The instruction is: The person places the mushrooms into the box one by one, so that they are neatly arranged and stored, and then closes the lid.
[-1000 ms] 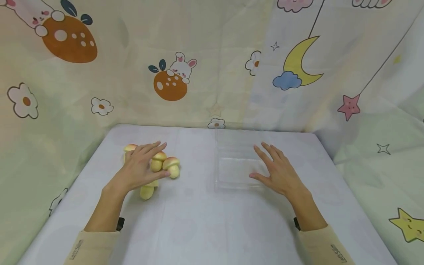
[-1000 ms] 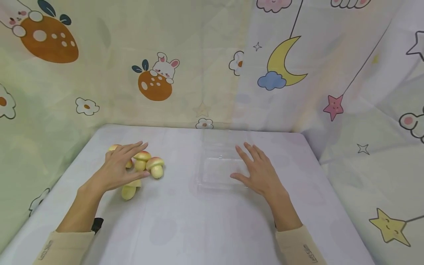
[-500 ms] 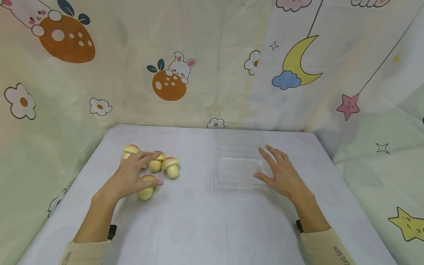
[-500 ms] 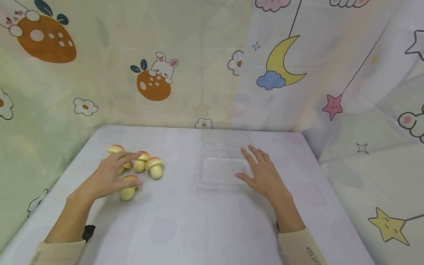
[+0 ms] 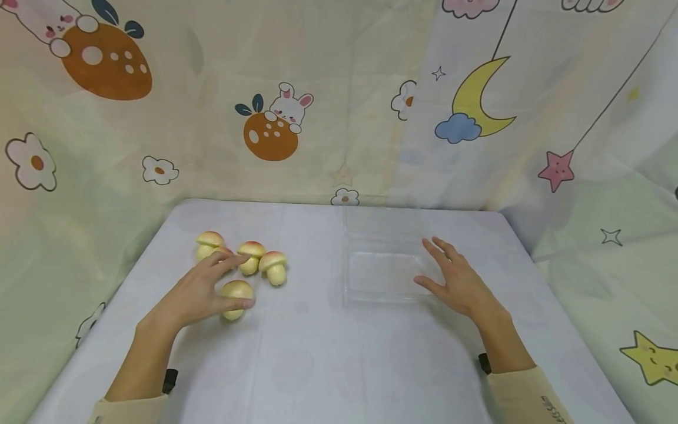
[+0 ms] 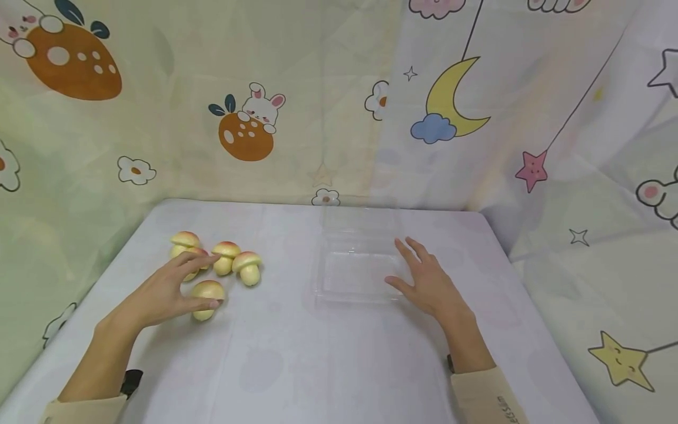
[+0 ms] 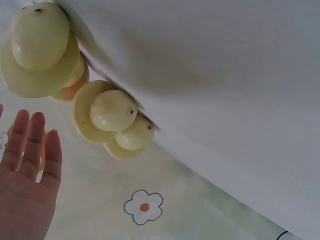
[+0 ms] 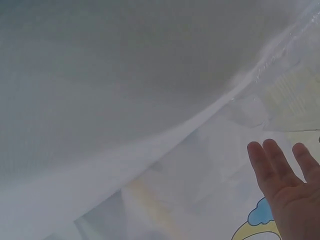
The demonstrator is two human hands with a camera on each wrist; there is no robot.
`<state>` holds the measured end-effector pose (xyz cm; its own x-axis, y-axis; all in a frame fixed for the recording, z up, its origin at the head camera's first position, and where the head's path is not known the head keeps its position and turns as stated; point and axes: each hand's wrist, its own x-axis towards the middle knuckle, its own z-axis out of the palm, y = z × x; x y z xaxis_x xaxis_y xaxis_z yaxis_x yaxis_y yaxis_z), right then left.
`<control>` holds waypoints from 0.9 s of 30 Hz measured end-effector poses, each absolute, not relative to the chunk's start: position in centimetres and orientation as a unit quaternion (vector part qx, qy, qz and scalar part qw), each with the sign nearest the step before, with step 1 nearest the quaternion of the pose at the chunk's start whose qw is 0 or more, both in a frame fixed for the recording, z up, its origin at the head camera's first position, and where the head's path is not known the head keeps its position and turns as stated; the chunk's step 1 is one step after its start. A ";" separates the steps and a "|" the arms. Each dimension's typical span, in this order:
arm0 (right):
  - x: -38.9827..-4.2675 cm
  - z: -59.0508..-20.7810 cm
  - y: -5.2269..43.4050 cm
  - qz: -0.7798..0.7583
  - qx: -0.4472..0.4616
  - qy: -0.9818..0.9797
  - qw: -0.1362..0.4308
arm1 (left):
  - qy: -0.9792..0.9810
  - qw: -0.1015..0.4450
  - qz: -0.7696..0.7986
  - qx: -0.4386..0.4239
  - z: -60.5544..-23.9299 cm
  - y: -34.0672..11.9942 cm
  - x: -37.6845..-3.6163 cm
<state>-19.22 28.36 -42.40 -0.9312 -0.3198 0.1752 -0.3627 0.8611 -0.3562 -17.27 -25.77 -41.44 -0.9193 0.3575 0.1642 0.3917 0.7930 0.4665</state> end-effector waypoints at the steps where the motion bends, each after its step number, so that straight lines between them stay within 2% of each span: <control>1: -19.2 -42.5 28.5 0.200 0.175 -0.963 0.051 | -0.946 0.030 -0.256 -0.195 -41.5 -25.9 -17.2; 17: -19.2 -43.0 29.3 0.275 0.168 -0.946 0.027 | -0.949 0.006 -0.249 -0.194 -42.4 -26.9 -16.5; 27: -18.9 -42.8 29.8 0.293 0.145 -0.945 -0.011 | -0.946 -0.006 -0.266 -0.185 -42.8 -27.1 -16.1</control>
